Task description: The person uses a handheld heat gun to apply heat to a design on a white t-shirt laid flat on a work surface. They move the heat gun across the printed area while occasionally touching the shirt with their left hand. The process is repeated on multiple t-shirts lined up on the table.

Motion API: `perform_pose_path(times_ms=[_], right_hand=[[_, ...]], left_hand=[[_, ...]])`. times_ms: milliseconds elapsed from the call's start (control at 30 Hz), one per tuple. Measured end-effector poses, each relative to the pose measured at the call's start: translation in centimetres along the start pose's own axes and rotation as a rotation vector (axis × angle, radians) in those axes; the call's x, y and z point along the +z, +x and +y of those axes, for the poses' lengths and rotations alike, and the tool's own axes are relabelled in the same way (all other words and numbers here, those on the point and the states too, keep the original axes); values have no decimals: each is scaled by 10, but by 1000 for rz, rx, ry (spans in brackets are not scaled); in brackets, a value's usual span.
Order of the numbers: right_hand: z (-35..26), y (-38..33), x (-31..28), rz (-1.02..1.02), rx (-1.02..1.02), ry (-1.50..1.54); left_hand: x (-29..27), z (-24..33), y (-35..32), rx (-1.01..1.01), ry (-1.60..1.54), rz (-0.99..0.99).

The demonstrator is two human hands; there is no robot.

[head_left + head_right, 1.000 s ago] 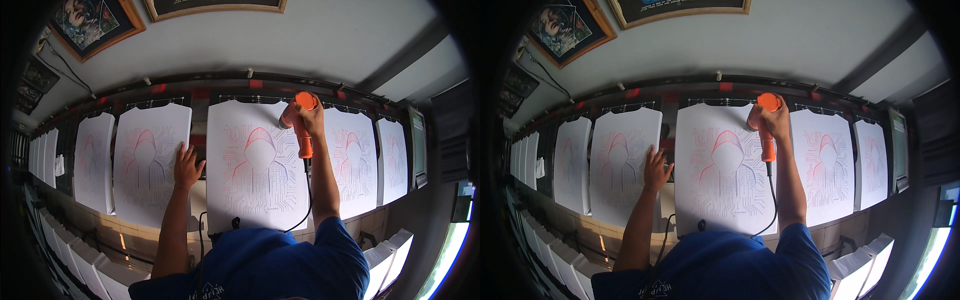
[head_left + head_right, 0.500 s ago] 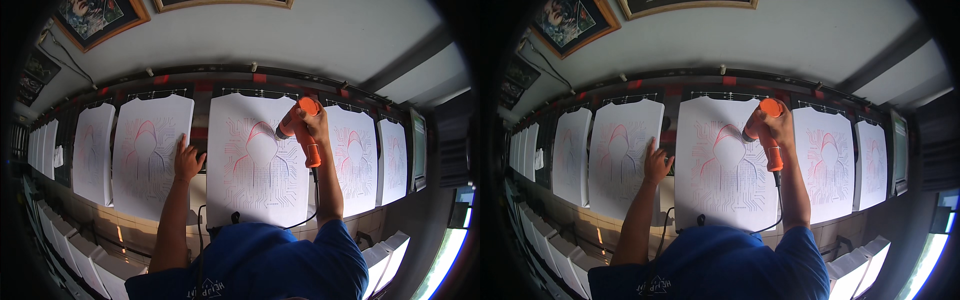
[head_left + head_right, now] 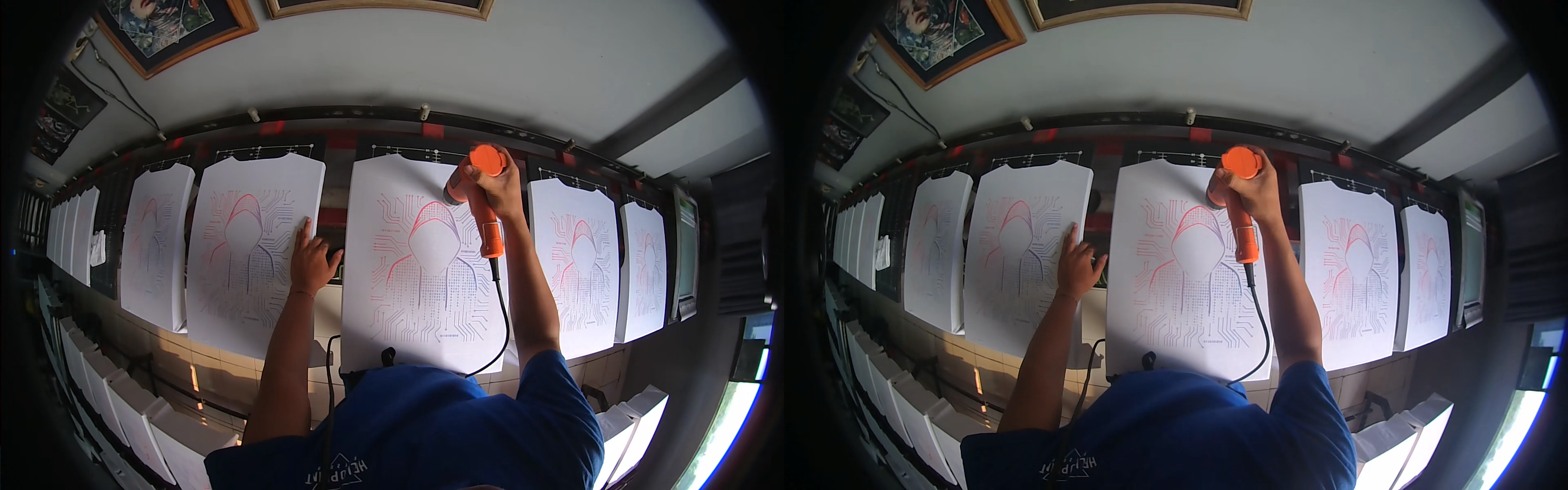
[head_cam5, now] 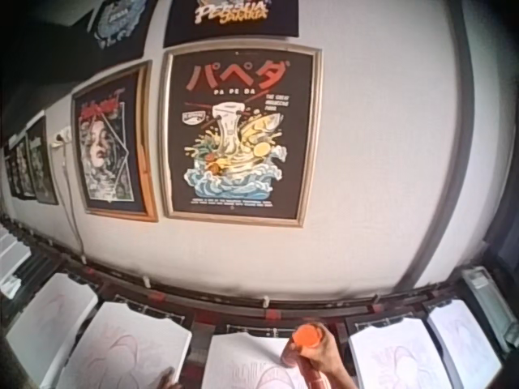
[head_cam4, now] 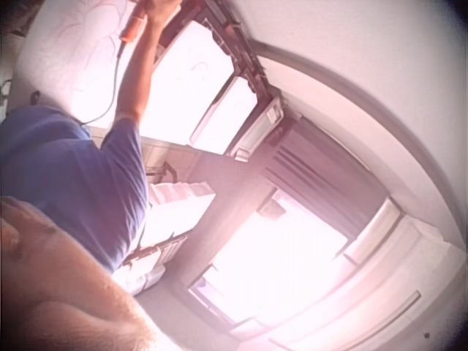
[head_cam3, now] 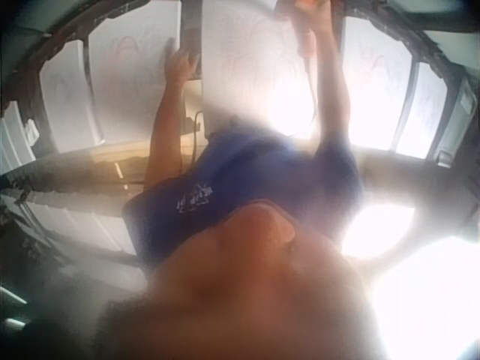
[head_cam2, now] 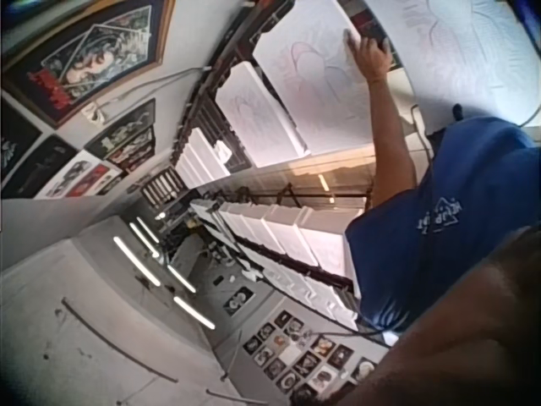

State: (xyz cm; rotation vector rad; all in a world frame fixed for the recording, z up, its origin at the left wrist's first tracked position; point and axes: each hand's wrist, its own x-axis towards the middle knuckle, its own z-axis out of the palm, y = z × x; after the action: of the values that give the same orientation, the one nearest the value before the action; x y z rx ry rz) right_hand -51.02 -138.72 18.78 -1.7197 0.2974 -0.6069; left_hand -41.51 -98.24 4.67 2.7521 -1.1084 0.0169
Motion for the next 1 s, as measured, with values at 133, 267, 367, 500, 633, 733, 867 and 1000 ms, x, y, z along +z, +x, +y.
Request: perform_pose_path(times_ms=[133,267,367,500,633,733,867,1000], right_hand=[[-8,-3,-3,25,53,-50],[-26,-23,-9,17,92,-132],[-20,-40,-26,15,140,-94],[-31,-58,-26,11,130,-105],[-35,-72,-35,10,217,-43],[-42,-90,-33,-40,163,-108],[-45,-110,-37,-16,292,-66],[-51,-119,-34,-4,219,-138]], left_hand=[[-2,1,1,1,8,-6],[2,-1,-2,9,6,27],[4,-1,-1,24,-31,74],[3,0,0,35,-14,78],[-1,2,2,34,-22,59],[1,1,0,35,-37,66],[3,1,0,25,-32,56],[-1,2,1,16,-32,28]])
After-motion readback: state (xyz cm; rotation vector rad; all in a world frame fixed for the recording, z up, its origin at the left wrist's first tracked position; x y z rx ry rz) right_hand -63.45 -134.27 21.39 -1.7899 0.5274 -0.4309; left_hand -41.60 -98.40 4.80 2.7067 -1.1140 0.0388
